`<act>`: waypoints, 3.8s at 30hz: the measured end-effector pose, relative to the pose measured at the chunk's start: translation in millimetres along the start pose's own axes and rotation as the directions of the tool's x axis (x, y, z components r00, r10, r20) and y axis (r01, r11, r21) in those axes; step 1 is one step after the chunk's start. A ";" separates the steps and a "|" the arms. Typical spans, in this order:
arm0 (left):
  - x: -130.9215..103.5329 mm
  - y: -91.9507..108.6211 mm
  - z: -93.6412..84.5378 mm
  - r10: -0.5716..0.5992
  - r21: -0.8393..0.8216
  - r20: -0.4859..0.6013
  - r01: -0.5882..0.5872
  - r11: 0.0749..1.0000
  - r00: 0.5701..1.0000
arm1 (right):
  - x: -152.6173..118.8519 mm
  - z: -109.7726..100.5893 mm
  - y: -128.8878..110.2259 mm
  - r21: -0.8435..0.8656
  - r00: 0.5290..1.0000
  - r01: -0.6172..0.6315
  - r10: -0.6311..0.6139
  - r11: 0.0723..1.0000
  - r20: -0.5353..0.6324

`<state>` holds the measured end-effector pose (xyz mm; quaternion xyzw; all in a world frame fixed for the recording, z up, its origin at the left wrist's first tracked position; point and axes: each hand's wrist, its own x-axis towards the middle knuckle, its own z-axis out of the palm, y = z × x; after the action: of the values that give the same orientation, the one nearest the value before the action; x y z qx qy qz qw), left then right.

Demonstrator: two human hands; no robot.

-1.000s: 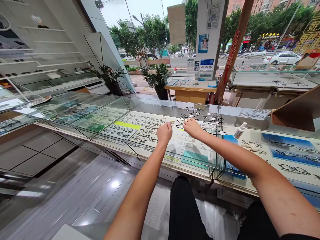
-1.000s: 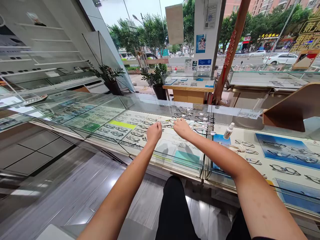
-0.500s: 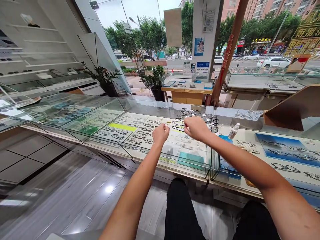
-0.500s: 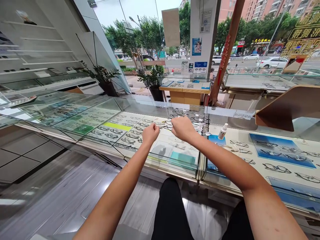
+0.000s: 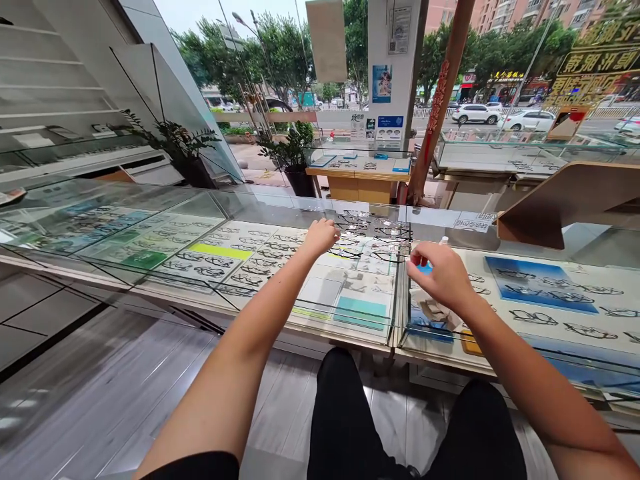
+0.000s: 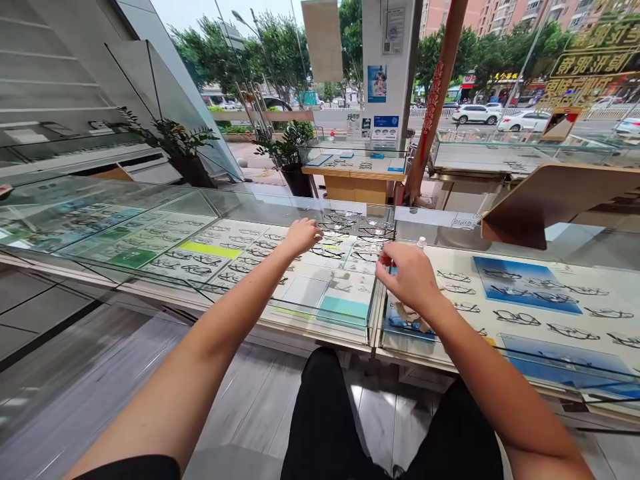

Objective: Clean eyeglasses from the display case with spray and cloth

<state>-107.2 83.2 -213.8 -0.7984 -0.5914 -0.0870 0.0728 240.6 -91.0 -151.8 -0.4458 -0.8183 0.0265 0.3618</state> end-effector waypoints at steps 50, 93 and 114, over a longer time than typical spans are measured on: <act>11.2 236.0 -20.1 -0.235 -0.857 -0.505 -0.449 0.253 0.831 | 49.3 11.1 88.6 0.703 0.961 -0.081 0.243 0.706 -0.134; 20.5 224.5 -13.2 0.105 -0.935 -0.346 -0.351 0.040 0.932 | 48.6 9.2 120.3 0.031 0.818 -0.053 0.061 0.998 -0.572; 21.5 226.7 -24.7 0.196 -0.956 -0.215 -0.166 -0.241 0.957 | 49.2 3.9 125.3 0.047 0.816 -0.023 0.046 0.999 -0.576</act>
<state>114.6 32.1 -188.0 -0.6359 -0.1806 -0.4928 -0.5658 310.4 22.3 -172.5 -0.4407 -0.6616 -0.0876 0.6003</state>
